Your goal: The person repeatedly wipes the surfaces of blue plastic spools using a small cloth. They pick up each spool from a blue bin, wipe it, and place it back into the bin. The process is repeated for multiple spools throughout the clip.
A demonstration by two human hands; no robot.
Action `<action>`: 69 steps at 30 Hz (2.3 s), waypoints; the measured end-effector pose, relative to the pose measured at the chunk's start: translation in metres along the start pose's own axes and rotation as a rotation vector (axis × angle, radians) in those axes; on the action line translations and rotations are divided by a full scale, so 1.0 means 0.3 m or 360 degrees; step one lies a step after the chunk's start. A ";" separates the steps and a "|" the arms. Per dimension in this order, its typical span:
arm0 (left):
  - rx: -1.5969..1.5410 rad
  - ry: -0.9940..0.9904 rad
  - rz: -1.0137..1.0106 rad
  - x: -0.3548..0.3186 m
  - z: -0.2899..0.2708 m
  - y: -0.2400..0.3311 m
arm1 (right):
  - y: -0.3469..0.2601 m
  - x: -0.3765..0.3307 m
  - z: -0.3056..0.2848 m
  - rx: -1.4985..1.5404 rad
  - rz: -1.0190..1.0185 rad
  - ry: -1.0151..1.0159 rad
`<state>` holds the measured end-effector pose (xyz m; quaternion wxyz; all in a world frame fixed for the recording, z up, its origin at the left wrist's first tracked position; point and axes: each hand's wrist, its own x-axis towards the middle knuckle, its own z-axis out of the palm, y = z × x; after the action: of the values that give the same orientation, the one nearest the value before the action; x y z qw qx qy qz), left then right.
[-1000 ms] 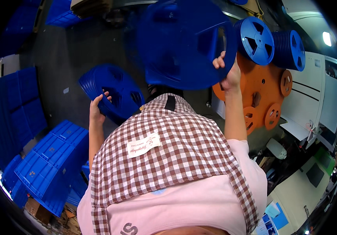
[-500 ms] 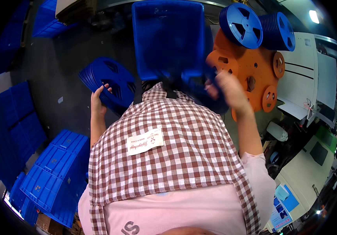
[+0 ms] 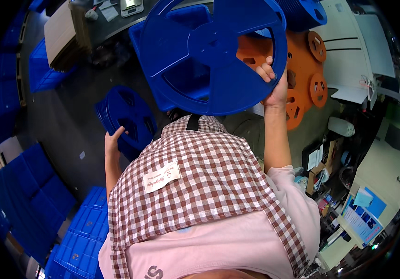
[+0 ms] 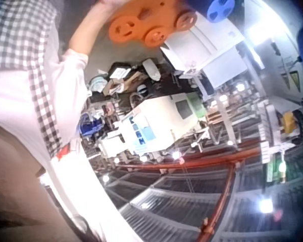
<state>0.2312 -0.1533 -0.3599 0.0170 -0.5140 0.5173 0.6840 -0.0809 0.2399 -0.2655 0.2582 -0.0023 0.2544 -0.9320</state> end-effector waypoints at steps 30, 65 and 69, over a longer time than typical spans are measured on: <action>0.0468 -0.1596 0.0287 0.064 0.541 0.728 | -0.232 -0.779 -0.070 -0.0582 -0.1722 0.1447; -0.0878 -0.1689 -0.1181 0.794 0.778 0.057 | -0.045 -0.948 0.224 -0.0608 -0.1056 0.1730; -0.0866 -0.1634 -0.1174 0.799 0.780 0.065 | -0.014 -0.910 0.214 -0.0551 -0.1059 0.1781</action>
<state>-0.0530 -0.1146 -0.5340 0.3619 -0.2532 0.0449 0.8960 0.1624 0.3445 -0.1729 -0.2175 0.3613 0.4812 -0.7685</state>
